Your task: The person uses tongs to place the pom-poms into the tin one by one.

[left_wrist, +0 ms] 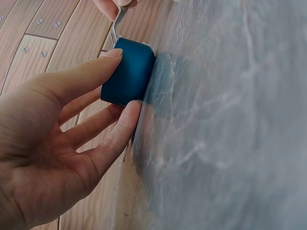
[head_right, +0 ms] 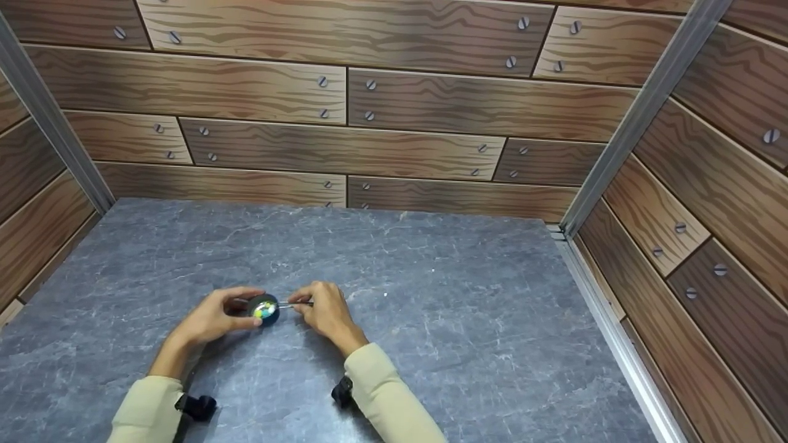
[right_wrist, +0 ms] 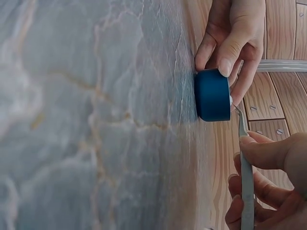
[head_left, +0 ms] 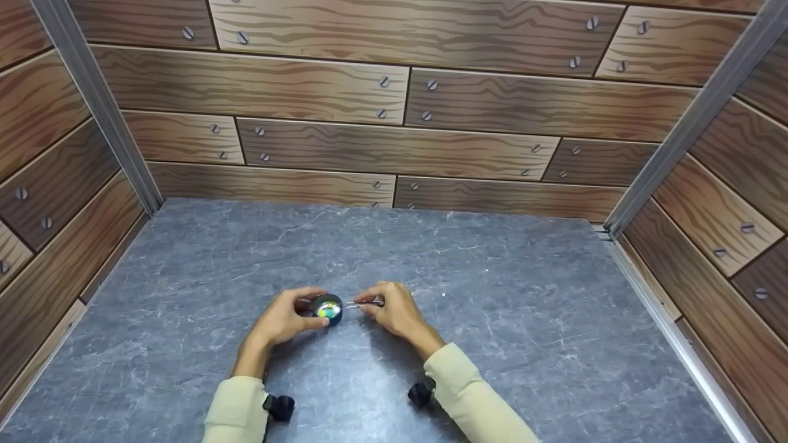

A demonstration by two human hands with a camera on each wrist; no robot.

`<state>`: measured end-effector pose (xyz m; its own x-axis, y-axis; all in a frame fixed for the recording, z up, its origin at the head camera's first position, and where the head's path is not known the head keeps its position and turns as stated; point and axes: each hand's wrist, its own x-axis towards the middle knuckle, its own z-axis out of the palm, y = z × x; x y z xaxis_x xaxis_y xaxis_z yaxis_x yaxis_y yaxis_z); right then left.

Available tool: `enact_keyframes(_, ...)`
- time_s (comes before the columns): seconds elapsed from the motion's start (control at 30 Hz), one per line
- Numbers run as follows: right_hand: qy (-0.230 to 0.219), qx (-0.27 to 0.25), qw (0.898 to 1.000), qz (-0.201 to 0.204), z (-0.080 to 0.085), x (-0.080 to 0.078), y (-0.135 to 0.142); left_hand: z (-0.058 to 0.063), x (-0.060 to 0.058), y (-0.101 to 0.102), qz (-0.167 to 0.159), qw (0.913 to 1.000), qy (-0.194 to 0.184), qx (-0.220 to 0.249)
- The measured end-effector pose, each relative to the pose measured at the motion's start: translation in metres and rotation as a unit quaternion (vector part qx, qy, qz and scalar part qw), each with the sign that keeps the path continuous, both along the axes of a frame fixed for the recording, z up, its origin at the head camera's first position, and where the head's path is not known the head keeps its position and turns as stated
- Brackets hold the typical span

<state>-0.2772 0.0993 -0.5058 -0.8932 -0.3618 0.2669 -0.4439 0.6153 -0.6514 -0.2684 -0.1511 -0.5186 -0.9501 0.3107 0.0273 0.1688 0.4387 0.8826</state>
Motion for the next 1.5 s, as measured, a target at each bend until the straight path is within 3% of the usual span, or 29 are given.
enact_keyframes(0.63, 0.010, -0.004, 1.000, -0.004, 0.012, -0.001, 0.025, 0.001, 0.001, -0.002, -0.003, 1.0000, 0.001, 0.007)
enact_keyframes(0.9, 0.032, 0.011, 0.999, -0.013, 0.008, -0.004, 0.046, 0.000, 0.001, -0.001, 0.004, 1.0000, -0.001, -0.003)
enact_keyframes(1.5, 0.022, 0.017, 0.998, -0.053, 0.000, -0.007, 0.085, -0.002, -0.001, 0.000, 0.007, 0.9999, -0.008, -0.004)
